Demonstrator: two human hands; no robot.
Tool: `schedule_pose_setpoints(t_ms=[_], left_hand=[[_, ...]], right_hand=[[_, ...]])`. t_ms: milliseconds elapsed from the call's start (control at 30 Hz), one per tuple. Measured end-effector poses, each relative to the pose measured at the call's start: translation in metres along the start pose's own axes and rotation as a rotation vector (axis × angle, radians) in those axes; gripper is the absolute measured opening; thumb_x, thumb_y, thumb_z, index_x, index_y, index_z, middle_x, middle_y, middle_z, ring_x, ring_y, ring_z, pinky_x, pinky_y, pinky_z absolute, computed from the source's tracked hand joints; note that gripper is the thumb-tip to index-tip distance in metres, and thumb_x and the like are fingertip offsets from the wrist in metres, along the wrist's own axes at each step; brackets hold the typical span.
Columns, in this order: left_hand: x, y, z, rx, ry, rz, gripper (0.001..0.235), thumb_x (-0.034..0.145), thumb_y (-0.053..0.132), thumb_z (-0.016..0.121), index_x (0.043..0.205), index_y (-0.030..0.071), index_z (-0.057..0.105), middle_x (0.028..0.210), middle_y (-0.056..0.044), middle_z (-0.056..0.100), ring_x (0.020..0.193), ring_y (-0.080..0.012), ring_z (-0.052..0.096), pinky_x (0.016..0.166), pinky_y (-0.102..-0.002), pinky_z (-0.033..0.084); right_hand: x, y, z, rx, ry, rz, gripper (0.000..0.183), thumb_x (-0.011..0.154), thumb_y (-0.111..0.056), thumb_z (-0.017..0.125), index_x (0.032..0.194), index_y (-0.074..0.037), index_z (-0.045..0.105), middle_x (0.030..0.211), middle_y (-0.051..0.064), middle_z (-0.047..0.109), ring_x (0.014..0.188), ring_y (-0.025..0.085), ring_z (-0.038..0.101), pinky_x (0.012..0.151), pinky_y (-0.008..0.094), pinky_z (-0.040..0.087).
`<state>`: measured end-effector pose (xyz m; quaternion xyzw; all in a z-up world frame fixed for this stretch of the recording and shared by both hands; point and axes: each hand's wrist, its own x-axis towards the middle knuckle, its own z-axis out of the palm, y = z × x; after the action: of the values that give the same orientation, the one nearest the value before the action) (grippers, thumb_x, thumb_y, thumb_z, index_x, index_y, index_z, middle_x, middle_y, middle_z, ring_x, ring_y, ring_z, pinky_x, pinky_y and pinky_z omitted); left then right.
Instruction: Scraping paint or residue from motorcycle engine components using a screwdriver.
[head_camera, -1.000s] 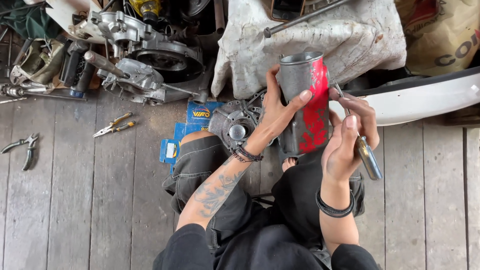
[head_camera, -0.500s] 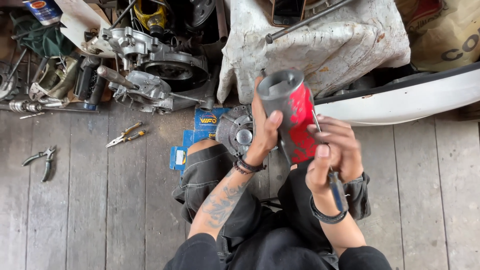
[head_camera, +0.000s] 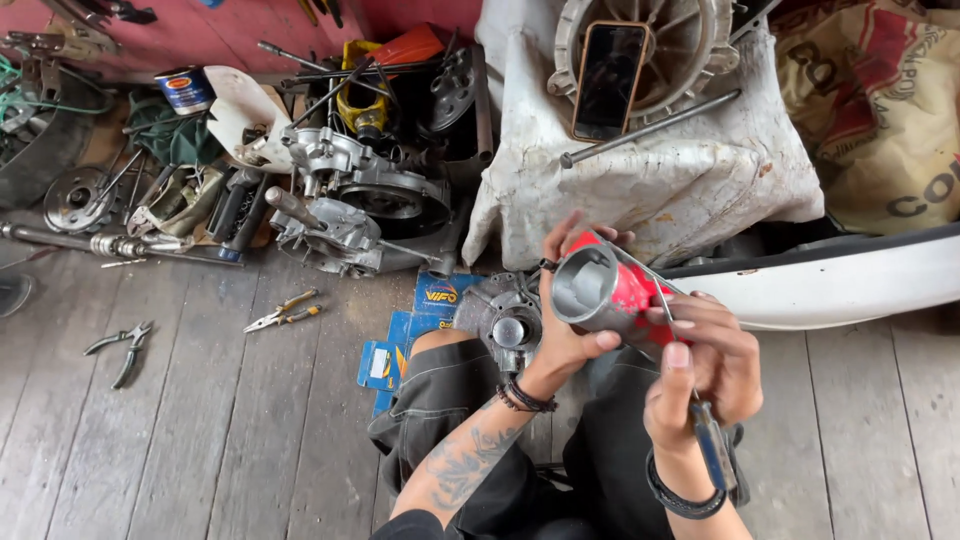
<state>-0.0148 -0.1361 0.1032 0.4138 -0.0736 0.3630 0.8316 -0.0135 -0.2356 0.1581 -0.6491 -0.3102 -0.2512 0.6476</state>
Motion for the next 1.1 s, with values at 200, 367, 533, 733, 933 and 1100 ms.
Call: schedule_pose_setpoints(t_ms=[200,367,533,733,933,1100], left_hand=[[-0.008,0.024,0.005,0.021,0.032,0.022,0.094,0.079,0.064,0.088,0.14,0.008,0.041,0.135,-0.013,0.057,0.134,-0.0375,0.057,0.117,-0.05,0.045],[-0.021,0.049,-0.004,0.166,-0.016,-0.095,0.094,0.075,0.053,0.09,0.141,0.005,0.043,0.144,-0.027,0.055,0.138,-0.0374,0.056,0.119,-0.048,0.045],[-0.039,0.069,0.008,0.304,0.009,-0.125,0.096,0.075,0.055,0.087,0.142,0.003,0.044,0.144,-0.027,0.057,0.134,-0.0318,0.059,0.116,-0.042,0.047],[-0.061,0.076,0.015,0.079,0.224,-0.171,0.09,0.076,0.047,0.091,0.142,0.008,0.043,0.145,-0.028,0.054,0.128,-0.0311,0.059,0.098,-0.038,0.054],[-0.066,0.085,0.024,0.145,0.168,-0.202,0.087,0.081,0.057,0.086,0.138,0.005,0.044,0.148,-0.028,0.052,0.135,-0.0327,0.056,0.111,-0.042,0.049],[-0.064,0.092,0.018,0.326,0.001,-0.1,0.072,0.086,0.057,0.078,0.13,0.01,0.045,0.146,-0.029,0.052,0.142,-0.0396,0.052,0.124,-0.051,0.041]], right_hand=[[0.002,-0.001,-0.014,0.05,-0.164,-0.031,0.017,0.1,-0.014,0.053,0.096,0.003,0.052,0.087,0.021,0.066,0.088,0.039,0.069,0.097,0.054,0.057],[0.015,-0.008,-0.024,0.029,-0.251,-0.038,0.013,0.097,-0.009,0.055,0.091,0.003,0.057,0.085,0.019,0.068,0.084,0.037,0.072,0.099,0.052,0.057],[0.022,-0.018,-0.034,0.04,-0.381,-0.09,0.015,0.095,-0.009,0.057,0.086,0.003,0.061,0.083,0.017,0.071,0.082,0.034,0.075,0.088,0.049,0.061],[0.019,-0.01,-0.055,0.088,-0.282,-0.095,0.037,0.112,-0.025,0.04,0.094,0.003,0.056,0.089,0.022,0.071,0.085,0.031,0.076,0.093,0.051,0.067],[0.011,-0.024,-0.07,0.119,-0.238,0.236,0.086,0.106,-0.077,0.035,0.13,0.006,0.037,0.085,0.031,0.065,0.074,0.038,0.071,0.071,0.044,0.062],[0.02,-0.065,-0.069,-0.027,-0.323,0.203,0.044,0.102,-0.027,0.044,0.089,0.014,0.053,0.089,0.034,0.063,0.069,0.033,0.065,0.052,0.033,0.062]])
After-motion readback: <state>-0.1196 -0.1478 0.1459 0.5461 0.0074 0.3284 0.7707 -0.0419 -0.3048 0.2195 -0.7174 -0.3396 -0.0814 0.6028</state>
